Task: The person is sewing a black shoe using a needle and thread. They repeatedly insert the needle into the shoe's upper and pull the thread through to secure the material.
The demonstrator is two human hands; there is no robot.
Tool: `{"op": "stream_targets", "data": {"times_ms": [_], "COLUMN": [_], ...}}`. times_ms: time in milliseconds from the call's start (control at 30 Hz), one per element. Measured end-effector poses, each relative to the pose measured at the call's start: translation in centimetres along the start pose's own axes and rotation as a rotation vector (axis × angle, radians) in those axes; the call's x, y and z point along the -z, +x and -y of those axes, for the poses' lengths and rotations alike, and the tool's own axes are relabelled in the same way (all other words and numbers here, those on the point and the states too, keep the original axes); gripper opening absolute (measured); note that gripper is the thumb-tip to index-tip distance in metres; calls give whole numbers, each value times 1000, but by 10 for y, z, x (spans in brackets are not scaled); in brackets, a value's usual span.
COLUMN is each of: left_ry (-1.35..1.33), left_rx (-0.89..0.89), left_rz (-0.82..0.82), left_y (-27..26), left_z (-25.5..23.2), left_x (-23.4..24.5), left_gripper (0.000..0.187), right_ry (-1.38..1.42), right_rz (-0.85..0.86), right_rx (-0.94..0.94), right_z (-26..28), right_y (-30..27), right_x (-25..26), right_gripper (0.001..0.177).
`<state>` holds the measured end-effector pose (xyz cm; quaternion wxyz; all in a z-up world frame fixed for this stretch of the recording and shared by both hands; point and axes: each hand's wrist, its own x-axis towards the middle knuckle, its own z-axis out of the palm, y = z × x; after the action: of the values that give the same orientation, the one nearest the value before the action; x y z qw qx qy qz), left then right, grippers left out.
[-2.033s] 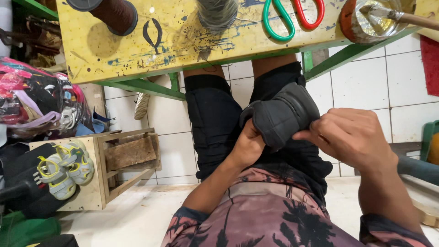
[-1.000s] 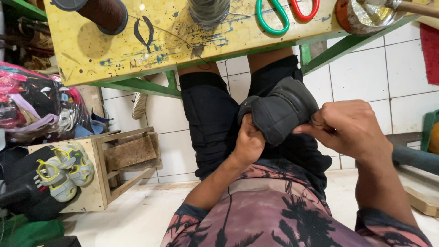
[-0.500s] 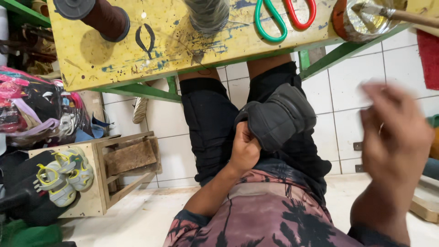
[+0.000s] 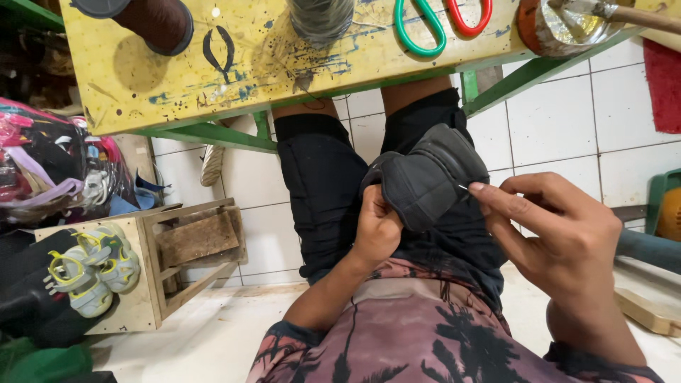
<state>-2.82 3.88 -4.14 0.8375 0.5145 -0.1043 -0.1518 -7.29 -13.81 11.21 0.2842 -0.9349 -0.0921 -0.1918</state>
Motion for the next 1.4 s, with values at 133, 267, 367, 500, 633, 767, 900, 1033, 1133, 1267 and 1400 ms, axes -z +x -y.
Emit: {"op": "stream_targets", "data": {"times_ms": [133, 267, 367, 500, 633, 767, 900, 1033, 1133, 1267, 1400], "left_ry": [15, 60, 46, 30, 23, 47, 45, 6, 30, 10, 115], "left_rx": [1, 6, 5, 2, -14, -12, -22, -10, -10, 3, 24], "left_rz": [-12, -27, -41, -37, -24, -34, -15, -31, -6, 13, 4], "left_y": [2, 1, 0, 1, 1, 2, 1, 1, 3, 4, 4], "left_z": [-9, -10, -6, -9, -7, -9, -3, -2, -6, -1, 0], "left_x": [-4, -5, -4, -6, -4, -5, -5, -11, -16, -19, -25], "left_gripper": [21, 20, 21, 25, 21, 19, 22, 21, 21, 22, 20], "right_ry": [-13, -12, -24, -37, -75, -67, -135, -214, -312, -464, -532], "right_rz": [19, 53, 71, 110, 141, 133, 145, 184, 226, 370, 506], "right_rx": [-3, 5, 14, -22, -57, -68, -73, -32, 96, 225, 162], "right_z": [-1, 0, 0, 3, 1, 2, 3, 3, 0, -6, -10], "right_y": [1, 3, 5, 7, 5, 5, 5, 12, 18, 29, 33], "right_x": [1, 3, 5, 7, 8, 7, 8, 15, 22, 27, 27], "right_gripper": [25, 23, 24, 25, 27, 26, 26, 24, 18, 9, 10]}}
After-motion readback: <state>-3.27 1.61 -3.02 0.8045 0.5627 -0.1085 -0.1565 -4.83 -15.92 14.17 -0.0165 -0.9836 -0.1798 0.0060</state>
